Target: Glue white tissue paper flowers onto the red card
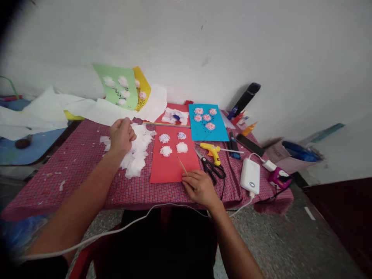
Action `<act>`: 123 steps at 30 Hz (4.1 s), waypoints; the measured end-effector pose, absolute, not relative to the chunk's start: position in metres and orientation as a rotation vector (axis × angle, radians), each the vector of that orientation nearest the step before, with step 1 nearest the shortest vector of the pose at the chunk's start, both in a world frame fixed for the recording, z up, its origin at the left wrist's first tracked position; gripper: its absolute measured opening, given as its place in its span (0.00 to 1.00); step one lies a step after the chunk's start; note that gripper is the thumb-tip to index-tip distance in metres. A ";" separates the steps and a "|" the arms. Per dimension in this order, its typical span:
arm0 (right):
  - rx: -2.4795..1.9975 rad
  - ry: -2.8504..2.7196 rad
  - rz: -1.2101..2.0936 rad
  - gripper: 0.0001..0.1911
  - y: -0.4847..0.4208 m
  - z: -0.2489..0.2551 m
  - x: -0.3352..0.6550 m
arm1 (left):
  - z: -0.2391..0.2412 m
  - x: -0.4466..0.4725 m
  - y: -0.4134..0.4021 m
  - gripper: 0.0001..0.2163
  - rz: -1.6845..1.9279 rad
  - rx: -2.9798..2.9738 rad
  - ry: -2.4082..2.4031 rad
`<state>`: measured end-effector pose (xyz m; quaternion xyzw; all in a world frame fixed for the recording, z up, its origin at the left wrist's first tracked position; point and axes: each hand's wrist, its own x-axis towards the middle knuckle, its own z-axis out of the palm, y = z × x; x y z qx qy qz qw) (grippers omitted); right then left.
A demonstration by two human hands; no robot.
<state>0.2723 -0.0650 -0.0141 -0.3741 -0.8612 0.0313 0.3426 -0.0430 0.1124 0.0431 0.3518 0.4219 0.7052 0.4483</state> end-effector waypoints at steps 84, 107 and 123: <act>-1.010 -2.178 0.208 0.10 -0.064 -0.015 0.276 | 0.009 -0.060 0.107 0.14 0.774 2.600 1.793; -0.998 -2.183 0.190 0.11 -0.064 -0.014 0.276 | 0.019 -0.050 0.108 0.08 1.012 2.498 1.633; -1.082 -2.155 0.145 0.18 -0.069 -0.014 0.278 | 0.041 -0.052 0.101 0.09 1.340 1.775 1.424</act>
